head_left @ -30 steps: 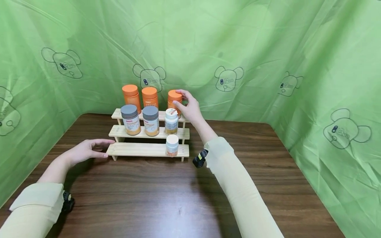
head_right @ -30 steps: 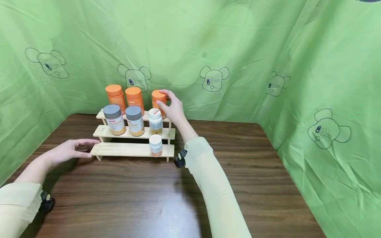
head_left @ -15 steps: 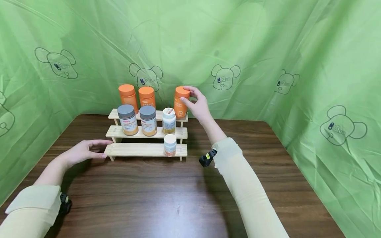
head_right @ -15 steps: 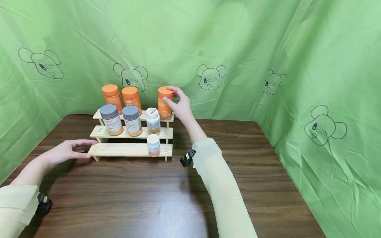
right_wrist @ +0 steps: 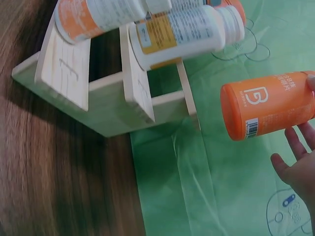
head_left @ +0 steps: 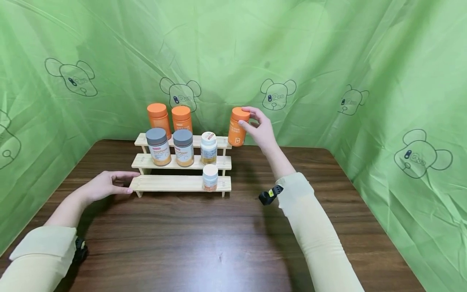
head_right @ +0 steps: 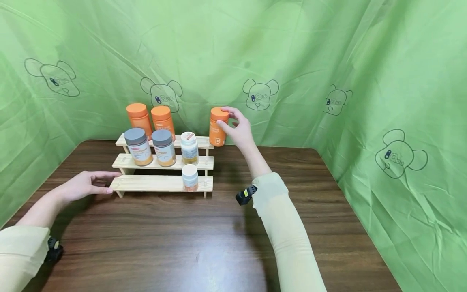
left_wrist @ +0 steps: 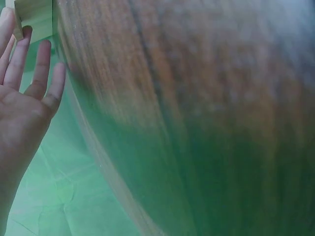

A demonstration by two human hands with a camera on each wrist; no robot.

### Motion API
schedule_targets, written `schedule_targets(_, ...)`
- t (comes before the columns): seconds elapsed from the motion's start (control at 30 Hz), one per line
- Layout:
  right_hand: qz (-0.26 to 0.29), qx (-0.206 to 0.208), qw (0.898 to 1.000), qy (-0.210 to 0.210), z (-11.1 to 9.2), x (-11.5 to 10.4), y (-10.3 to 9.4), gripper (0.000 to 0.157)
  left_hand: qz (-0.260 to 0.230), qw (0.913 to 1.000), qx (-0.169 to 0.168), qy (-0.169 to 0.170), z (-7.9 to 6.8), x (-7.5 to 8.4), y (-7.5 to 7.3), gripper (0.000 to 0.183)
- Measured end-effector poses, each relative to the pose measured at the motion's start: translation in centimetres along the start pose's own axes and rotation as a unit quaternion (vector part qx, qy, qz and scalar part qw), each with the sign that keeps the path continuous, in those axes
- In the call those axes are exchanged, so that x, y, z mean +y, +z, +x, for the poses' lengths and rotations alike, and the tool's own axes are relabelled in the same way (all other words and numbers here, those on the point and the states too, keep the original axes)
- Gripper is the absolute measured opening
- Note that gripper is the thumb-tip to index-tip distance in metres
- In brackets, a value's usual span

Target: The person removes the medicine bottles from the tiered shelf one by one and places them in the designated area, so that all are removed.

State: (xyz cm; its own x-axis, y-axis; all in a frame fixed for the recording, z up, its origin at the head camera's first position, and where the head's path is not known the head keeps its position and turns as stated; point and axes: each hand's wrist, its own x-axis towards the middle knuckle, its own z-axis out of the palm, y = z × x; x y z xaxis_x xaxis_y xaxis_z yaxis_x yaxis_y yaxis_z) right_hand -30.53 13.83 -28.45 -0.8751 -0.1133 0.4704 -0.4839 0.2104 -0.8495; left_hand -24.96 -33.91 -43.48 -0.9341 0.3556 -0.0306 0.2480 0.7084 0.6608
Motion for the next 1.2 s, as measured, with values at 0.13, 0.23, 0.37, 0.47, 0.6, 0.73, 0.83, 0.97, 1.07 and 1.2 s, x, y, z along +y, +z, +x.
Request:
schedule_targets(0.13,-0.001,-0.001,1.000,-0.001,-0.2,0.4,-0.8,0.043,-0.006,0.9999,0.003,0.014,0.1,0.0,0.0,0.060)
schedule_targets(0.23,0.004,0.002,1.000,0.003,-0.4,0.9,-1.4,0.044,-0.023,0.9995,-0.002,0.024,0.2,0.2,0.0,0.061)
schedule_targets(0.37,0.011,0.009,1.000,0.010,-0.6,1.5,-2.1,0.043,-0.039,0.9990,-0.006,0.020,0.5,0.5,0.0,0.061)
schedule_targets(0.47,0.010,0.013,1.000,0.013,-0.9,2.0,-2.6,0.043,-0.038,0.9991,-0.006,0.017,0.5,0.7,0.1,0.061)
schedule_targets(0.6,0.007,0.014,1.000,0.013,-1.1,2.9,-3.0,0.044,-0.034,0.9993,-0.005,0.016,0.4,0.6,0.1,0.060)
schedule_targets(0.73,-0.004,0.012,1.000,0.017,-1.4,3.9,-3.4,0.044,-0.032,0.9993,-0.003,0.017,0.1,0.5,0.1,0.061)
schedule_targets(0.83,-0.015,0.011,1.000,0.025,-1.7,4.7,-3.8,0.045,-0.029,0.9994,0.000,0.020,-0.1,0.4,0.1,0.061)
schedule_targets(0.97,-0.015,0.017,0.999,0.033,-2.1,5.7,-4.3,0.045,-0.025,0.9993,0.000,0.027,-0.1,0.3,0.0,0.060)
schedule_targets(1.07,-0.010,0.023,0.999,0.035,-2.4,6.5,-4.8,0.045,-0.023,0.9993,-0.002,0.031,0.0,0.3,0.0,0.059)
schedule_targets(1.2,-0.014,0.027,0.999,0.038,-2.9,7.6,-5.3,0.045,-0.025,0.9993,-0.003,0.029,0.2,0.5,0.1,0.060)
